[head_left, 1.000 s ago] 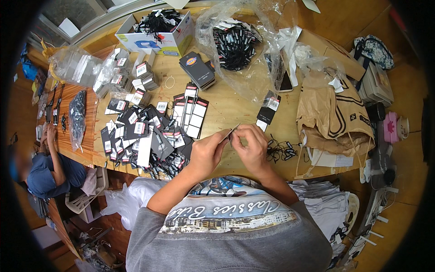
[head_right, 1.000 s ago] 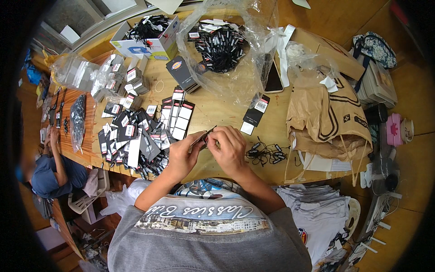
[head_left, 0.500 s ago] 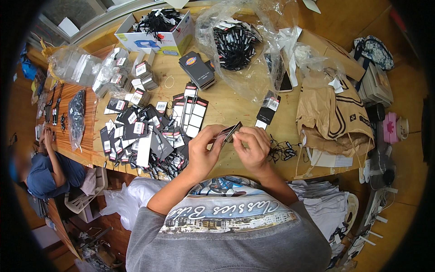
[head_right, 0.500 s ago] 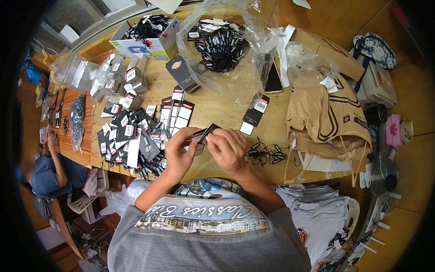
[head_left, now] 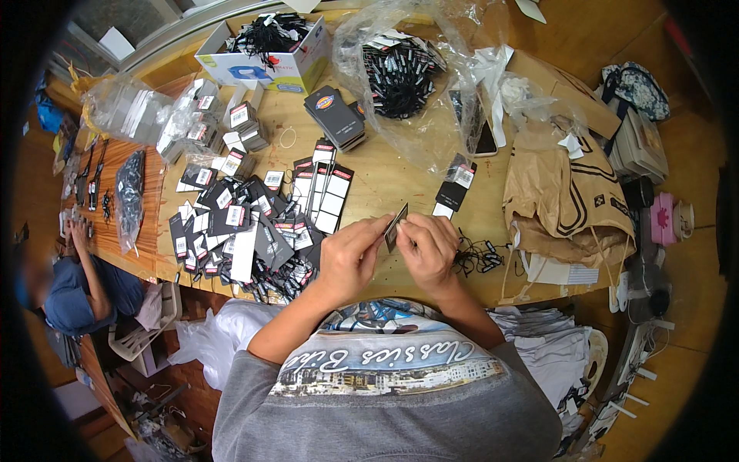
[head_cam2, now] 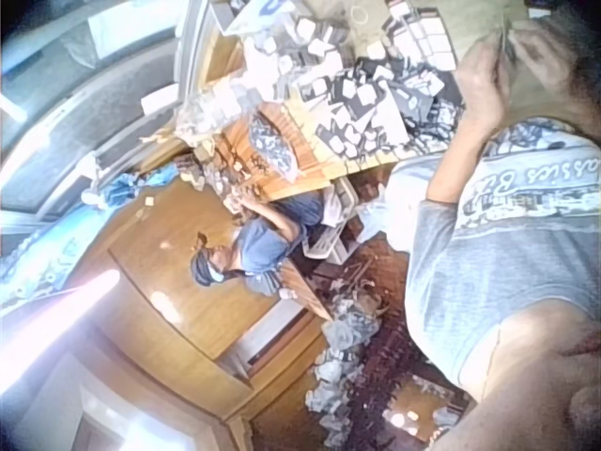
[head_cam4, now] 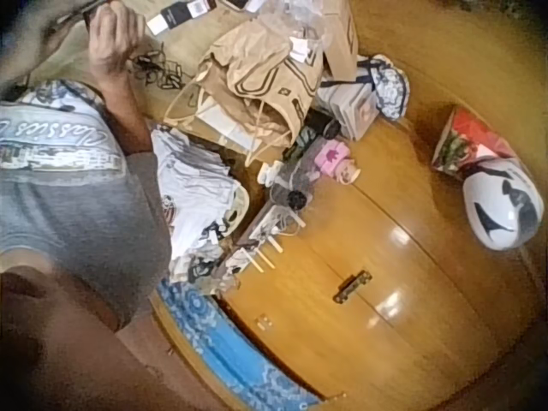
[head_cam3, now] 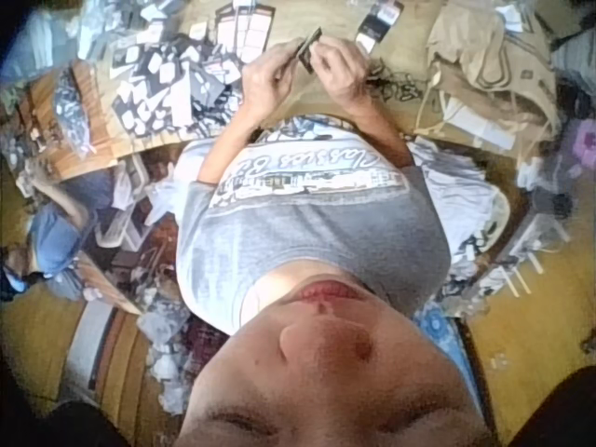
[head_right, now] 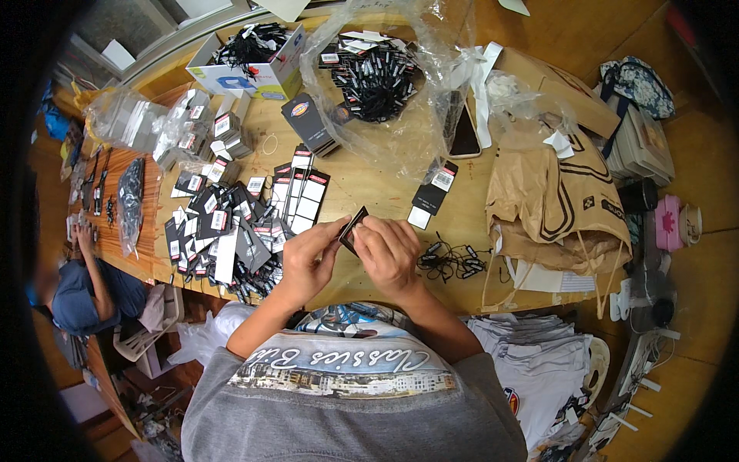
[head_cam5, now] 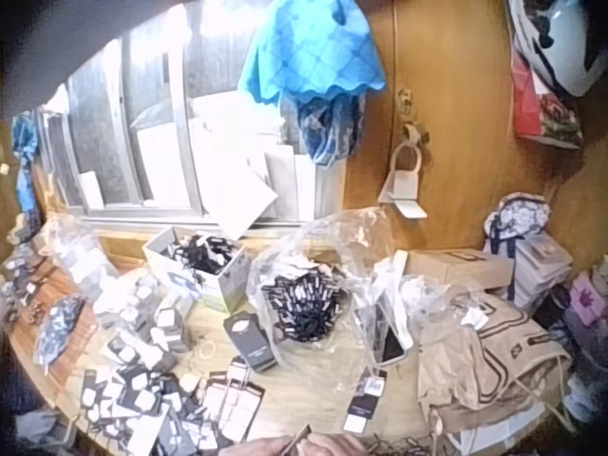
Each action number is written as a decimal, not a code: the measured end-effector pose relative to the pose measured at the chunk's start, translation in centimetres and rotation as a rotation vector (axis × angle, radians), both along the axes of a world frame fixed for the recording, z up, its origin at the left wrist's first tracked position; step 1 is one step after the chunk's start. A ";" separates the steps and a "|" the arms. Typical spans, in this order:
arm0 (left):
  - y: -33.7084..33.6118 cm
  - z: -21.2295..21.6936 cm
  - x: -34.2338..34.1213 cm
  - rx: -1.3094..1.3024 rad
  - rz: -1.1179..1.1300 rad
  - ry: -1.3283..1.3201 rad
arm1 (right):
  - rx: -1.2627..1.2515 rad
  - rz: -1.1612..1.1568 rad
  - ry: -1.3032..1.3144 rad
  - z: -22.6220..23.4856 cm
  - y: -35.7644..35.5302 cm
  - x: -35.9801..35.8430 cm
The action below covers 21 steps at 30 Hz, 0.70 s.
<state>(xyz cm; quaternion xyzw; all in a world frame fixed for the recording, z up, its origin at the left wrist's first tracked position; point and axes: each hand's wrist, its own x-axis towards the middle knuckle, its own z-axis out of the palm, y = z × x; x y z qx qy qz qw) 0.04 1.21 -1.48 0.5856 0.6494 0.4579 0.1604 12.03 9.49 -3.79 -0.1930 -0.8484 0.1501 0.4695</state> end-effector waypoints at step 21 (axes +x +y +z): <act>-0.1 -3.4 -1.1 -0.036 0.047 -0.638 | -0.876 0.295 -0.127 -1.5 0.3 0.8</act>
